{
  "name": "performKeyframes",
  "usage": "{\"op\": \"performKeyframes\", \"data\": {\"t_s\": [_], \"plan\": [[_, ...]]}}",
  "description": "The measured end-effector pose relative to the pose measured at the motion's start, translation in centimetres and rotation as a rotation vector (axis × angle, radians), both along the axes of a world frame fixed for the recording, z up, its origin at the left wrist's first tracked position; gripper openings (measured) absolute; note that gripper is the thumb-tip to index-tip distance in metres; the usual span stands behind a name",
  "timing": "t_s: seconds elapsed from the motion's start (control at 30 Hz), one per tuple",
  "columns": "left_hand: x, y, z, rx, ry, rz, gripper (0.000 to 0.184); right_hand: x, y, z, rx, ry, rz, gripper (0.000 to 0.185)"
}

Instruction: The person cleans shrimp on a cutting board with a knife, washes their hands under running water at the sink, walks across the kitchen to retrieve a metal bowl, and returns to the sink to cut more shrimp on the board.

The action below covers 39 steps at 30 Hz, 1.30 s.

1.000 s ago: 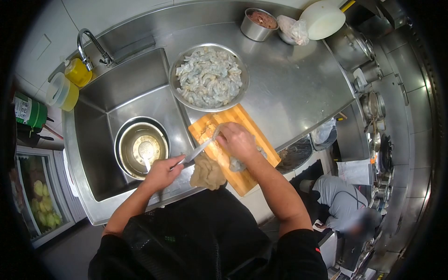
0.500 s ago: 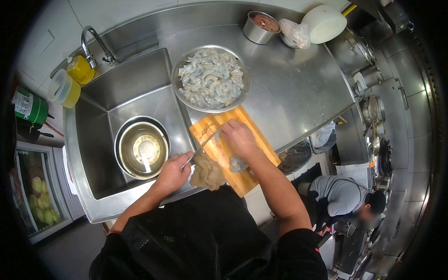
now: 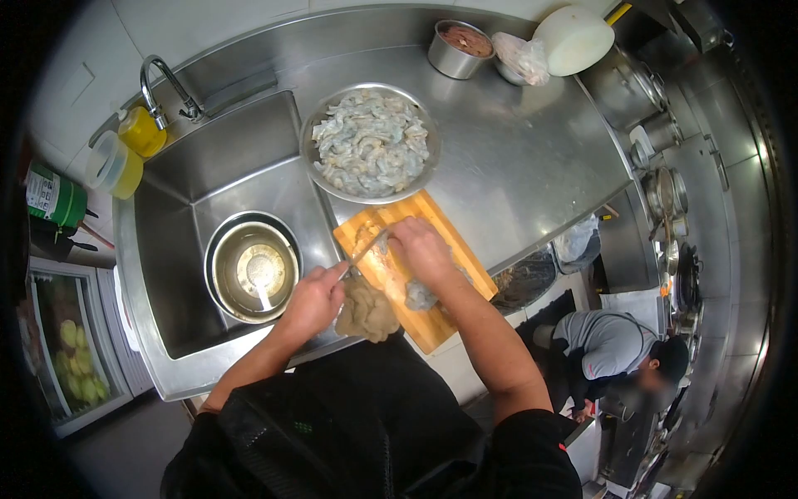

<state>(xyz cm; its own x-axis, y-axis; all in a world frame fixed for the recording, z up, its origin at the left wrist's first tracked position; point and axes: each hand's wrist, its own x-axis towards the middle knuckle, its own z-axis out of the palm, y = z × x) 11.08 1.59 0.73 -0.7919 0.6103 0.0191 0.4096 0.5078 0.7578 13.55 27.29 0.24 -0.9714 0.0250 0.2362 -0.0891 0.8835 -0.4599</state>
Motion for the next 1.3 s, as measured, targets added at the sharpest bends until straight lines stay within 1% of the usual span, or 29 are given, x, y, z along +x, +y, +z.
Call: {"op": "performKeyframes", "data": {"t_s": [0.23,0.33,0.4,0.5,0.7,0.8,0.93,1.03,1.2,1.3], "plan": [[-0.9,0.0,0.0,-0.013,0.002,0.080,0.039,-0.1,0.1,-0.1,0.038,-0.010,0.007,0.015],[-0.4,0.3,1.0,-0.041,-0.056,0.042,0.040,-0.1,0.1,-0.1,0.037,0.029,0.014,0.015],[-0.1,0.4,0.6,-0.046,-0.066,0.020,0.041,-0.3,0.2,0.0,0.031,0.093,0.045,0.014],[0.2,0.3,-0.2,-0.036,-0.069,0.048,0.040,-0.8,0.7,0.1,0.056,0.028,0.112,0.012],[0.0,0.2,0.0,-0.047,-0.078,0.085,0.039,-0.6,0.8,-0.3,0.093,0.033,0.146,0.012],[0.0,0.2,-0.4,-0.032,-0.074,0.100,0.039,0.1,1.0,-0.2,0.054,0.031,0.128,0.012],[0.1,0.0,-0.2,0.020,-0.076,0.082,0.039,0.9,1.1,0.3,0.072,-0.016,0.099,0.013],[0.4,0.2,0.1,0.000,-0.086,-0.022,0.040,1.1,1.0,0.6,0.074,-0.065,0.080,0.013],[0.8,0.1,-0.9,-0.028,-0.058,0.014,0.040,1.2,1.2,1.4,0.054,-0.127,0.049,0.017],[0.8,-0.1,-1.1,-0.020,-0.058,0.012,0.041,1.8,1.7,2.8,0.044,-0.218,-0.019,0.020]]}}
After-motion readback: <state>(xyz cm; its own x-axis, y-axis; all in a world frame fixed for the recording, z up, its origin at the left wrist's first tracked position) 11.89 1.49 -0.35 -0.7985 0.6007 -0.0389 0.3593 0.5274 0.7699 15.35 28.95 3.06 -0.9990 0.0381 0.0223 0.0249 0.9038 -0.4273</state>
